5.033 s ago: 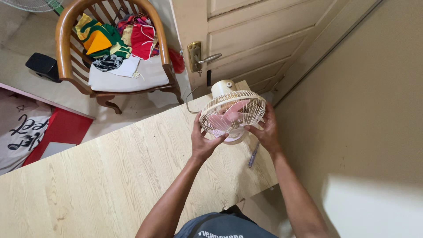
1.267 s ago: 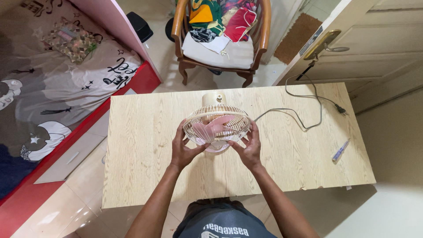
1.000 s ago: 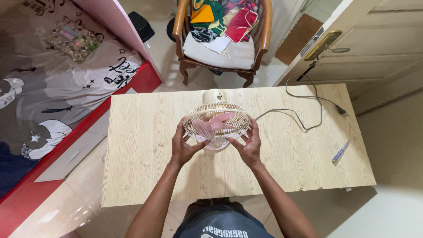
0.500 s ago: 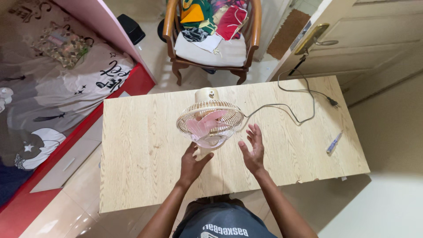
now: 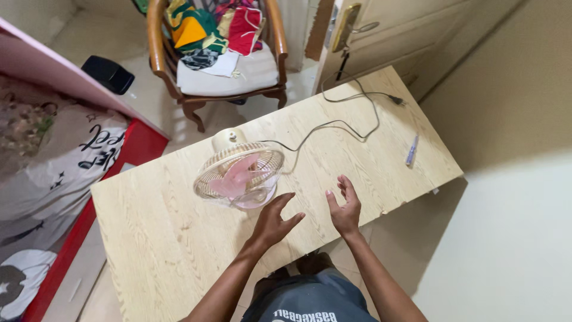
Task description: The person disassembles a small electric fan on a wooden table. They remove the front grille, then the fan blades, and finally the rear grille, placing each part on the table. The person uses a screwdriver to loosen a screw on the fan's motor housing.
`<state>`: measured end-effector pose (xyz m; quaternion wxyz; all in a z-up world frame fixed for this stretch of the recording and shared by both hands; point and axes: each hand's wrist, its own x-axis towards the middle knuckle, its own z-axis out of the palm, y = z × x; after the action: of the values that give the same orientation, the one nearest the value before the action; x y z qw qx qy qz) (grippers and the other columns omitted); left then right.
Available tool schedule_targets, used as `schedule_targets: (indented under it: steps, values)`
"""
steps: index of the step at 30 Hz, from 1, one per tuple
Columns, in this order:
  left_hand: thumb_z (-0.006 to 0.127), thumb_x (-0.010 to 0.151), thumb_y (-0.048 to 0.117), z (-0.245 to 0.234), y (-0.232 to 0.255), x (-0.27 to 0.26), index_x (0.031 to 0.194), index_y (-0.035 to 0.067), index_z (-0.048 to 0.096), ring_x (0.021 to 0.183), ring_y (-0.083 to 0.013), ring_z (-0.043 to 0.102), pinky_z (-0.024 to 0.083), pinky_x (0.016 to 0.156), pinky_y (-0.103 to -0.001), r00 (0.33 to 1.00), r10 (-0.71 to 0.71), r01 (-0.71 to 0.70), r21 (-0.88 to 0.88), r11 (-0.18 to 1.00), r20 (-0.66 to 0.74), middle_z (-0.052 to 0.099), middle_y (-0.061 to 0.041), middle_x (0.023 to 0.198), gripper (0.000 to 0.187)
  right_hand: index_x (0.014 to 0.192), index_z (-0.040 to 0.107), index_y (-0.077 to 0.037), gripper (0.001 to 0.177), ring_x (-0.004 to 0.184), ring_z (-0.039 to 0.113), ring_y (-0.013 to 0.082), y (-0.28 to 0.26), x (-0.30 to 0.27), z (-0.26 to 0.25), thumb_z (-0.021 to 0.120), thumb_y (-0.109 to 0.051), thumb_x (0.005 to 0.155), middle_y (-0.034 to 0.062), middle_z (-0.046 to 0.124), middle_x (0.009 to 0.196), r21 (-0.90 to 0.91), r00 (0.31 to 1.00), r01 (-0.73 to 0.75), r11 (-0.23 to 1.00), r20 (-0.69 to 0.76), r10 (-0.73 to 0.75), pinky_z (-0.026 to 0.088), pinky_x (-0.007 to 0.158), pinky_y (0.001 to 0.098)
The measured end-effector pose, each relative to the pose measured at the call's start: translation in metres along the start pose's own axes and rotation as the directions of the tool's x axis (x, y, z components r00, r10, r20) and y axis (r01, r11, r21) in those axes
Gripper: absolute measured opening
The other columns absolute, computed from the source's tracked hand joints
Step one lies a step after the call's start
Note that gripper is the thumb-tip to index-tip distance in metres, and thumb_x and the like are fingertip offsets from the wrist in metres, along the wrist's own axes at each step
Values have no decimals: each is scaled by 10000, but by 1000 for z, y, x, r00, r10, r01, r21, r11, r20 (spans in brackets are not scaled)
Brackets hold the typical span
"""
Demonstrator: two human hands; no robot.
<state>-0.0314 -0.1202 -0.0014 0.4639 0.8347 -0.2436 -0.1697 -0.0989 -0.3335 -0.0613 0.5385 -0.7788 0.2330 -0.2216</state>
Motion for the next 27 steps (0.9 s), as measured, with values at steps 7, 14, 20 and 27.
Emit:
schedule_targets:
  steps: [7,14,20,27]
  values:
    - [811,839,308,43,26,52,1337,-13,607,1237,-347,644,530,997,-412,994,112,-112,-6,994,-7,659,-222,1326,627,1414,546,17,569,1241,646,278,29,33,-48,727,-139,897,175,642,1388,-44,996,-27,999,-85,23,504,1050,403]
    - [768,853,339,84,64,124,1378,64,588,1003,-347,698,561,896,-395,999,-32,31,31,999,35,632,-131,1403,620,1380,574,24,555,1220,654,295,63,95,-91,742,-127,873,192,657,1353,-162,995,45,986,-86,-59,510,1040,384]
    - [771,870,342,117,65,189,1407,78,572,1239,-342,597,502,1018,-419,995,98,-98,201,975,11,562,-167,1455,631,1375,565,40,569,1286,601,349,74,136,-105,748,-148,871,228,618,1380,-249,993,72,966,-70,-92,472,1088,411]
    - [750,886,297,144,42,254,1423,81,544,1381,-351,468,443,1080,-438,991,93,-118,308,944,95,482,-187,1502,614,1422,502,35,636,1359,519,370,86,179,-103,738,-214,886,231,531,1457,-380,999,-7,925,-47,-12,419,1130,434]
